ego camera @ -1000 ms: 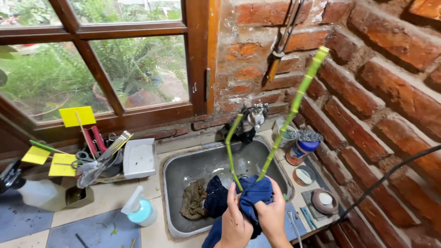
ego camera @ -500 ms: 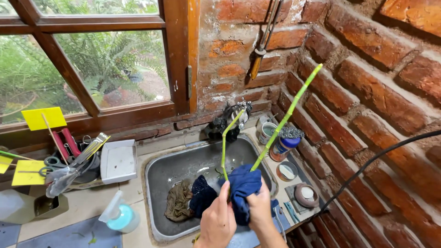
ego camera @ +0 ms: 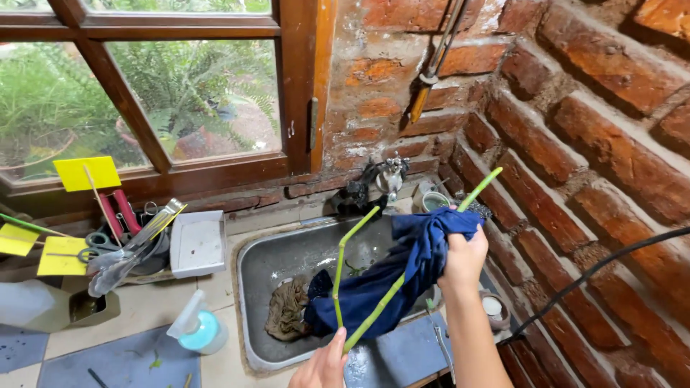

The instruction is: The person cleans and prepares green plant stems at a sink, wiping them with a blue cloth. They then move to a window sill and insert the prepared stems into the soil of a potted plant.

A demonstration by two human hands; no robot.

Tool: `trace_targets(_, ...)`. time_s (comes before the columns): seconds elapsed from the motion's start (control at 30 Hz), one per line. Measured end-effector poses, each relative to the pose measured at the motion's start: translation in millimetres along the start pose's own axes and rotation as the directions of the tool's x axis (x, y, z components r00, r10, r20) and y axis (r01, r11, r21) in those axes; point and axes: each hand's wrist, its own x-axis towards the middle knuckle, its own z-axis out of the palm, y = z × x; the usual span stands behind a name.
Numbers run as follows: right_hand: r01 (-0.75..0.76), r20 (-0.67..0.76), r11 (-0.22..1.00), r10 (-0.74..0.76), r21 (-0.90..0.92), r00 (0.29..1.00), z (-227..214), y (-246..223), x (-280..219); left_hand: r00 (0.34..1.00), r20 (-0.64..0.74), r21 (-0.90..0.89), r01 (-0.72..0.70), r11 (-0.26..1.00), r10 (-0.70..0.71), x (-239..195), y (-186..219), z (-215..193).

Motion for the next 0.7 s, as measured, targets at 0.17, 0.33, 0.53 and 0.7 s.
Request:
trace_targets(0.17, -0.042, 0.049, 0.998, 0.039, 0.052, 0.998, 16, 6, -36, 0.947, 0.284, -0.017, 0.160, 0.987, -0.149, -1, -17, -12)
trace_targets(0.33, -0.040, 0.159, 0.999, 0.036, 0.022, 0.987, 14, 51, -83, 0.972, 0.172, -0.003, 0.164, 0.986, -0.161, -1, -18, -3)
trace_targets(0.53, -0.238, 0.275, 0.971, 0.234, -0.018, 0.932, 5, 73, -148, 0.996, -0.023, -0.091, 0.086, 0.992, -0.089, 20, -11, 4)
trace_targets(0.7, -0.263, 0.272, 0.965, 0.249, 0.013, 0.929, -3, 69, -149, 0.987, -0.125, -0.086, -0.110, 0.990, 0.099, 21, -13, 15)
